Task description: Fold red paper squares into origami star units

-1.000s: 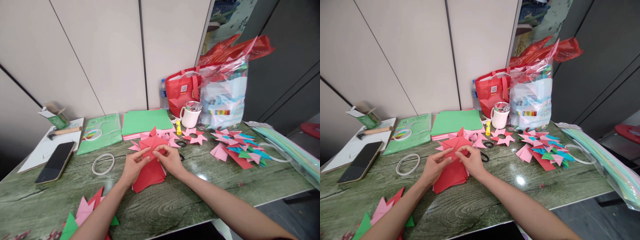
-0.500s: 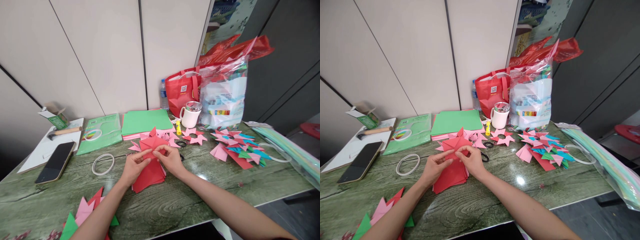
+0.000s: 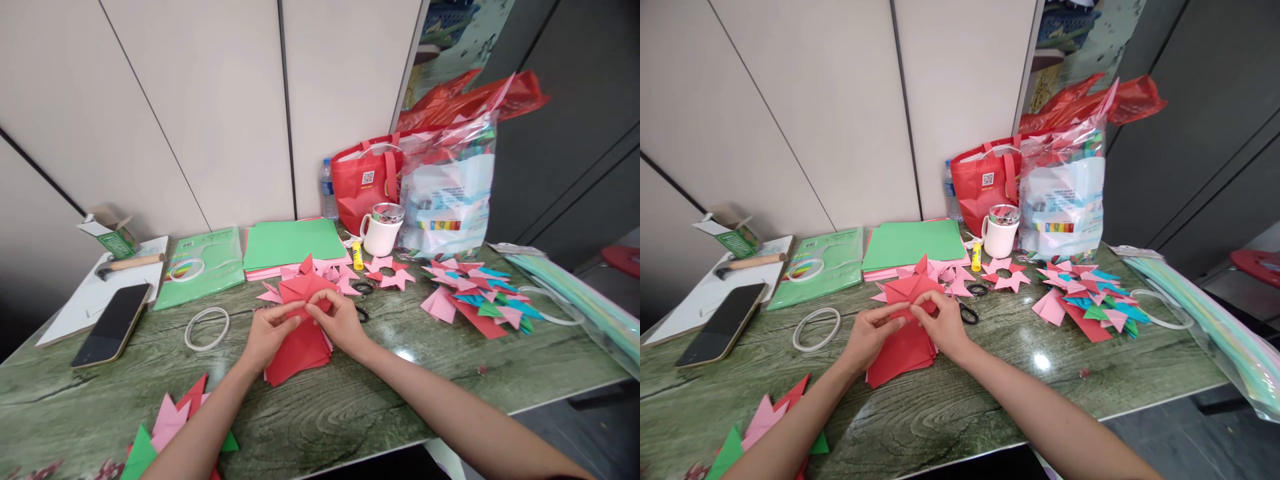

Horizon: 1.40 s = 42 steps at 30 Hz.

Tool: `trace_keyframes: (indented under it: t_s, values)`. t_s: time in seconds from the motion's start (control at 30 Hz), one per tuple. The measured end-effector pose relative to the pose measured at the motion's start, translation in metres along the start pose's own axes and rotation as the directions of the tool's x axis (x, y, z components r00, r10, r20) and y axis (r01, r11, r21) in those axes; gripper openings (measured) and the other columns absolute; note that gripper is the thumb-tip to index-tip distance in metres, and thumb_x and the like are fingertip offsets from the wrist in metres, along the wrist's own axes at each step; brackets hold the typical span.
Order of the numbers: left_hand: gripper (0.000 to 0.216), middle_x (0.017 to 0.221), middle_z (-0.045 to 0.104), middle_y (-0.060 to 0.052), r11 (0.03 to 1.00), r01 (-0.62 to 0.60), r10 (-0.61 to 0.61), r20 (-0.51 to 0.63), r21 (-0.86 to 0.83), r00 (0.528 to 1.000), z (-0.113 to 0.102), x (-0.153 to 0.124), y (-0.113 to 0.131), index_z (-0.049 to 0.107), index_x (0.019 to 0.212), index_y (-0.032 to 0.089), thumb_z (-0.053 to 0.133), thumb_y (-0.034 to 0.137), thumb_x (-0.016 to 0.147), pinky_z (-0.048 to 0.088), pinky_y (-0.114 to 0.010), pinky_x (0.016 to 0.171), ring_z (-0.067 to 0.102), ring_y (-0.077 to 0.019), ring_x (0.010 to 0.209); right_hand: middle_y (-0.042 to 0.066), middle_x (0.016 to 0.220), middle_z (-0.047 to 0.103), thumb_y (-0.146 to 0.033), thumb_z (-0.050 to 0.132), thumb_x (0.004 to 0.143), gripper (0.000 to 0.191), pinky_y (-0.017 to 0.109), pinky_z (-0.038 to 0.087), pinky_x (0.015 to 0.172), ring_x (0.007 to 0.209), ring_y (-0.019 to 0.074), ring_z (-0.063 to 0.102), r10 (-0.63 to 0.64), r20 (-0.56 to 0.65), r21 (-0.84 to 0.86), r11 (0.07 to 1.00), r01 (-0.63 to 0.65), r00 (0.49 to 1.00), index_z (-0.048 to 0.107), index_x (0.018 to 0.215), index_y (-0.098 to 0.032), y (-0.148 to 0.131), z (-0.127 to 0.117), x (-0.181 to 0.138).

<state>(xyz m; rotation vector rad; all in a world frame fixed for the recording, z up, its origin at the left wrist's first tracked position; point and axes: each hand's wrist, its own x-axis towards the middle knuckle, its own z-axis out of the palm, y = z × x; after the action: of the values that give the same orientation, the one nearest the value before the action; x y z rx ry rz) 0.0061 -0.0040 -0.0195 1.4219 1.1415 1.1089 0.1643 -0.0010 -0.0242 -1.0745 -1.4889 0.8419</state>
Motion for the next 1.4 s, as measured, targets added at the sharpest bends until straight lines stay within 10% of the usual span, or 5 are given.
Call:
trace_keyframes:
  t_s: [1.0,1.4]
  values:
    - [0.023,0.070,0.069,-0.003,0.965,0.106,-0.133,-0.102,-0.240,0.986,-0.004,0.007,0.002,0.073,0.078,0.016,0.071,0.015,0.055,0.044,-0.020,0.056,0.058,-0.0119,0.061,0.002,0.086,0.064,-0.010,0.040,0.064,0.034,0.030,0.055,0.067,0.070,0.0154,0.067,0.063,0.213,0.221,0.969,-0.111,0.975,0.060,0.090,-0.019,0.027,0.004,0.005]
    - [0.013,0.057,0.062,0.001,0.958,0.210,-0.201,0.068,-0.196,0.977,-0.001,0.004,0.009,0.070,0.065,0.014,0.067,0.012,0.053,0.049,-0.024,0.058,0.055,-0.0104,0.052,0.007,0.097,0.064,-0.030,0.048,0.081,0.019,0.031,0.049,0.076,0.085,0.0182,0.061,0.030,-0.107,0.133,0.991,-0.015,0.994,0.057,0.093,-0.019,0.014,-0.015,0.017]
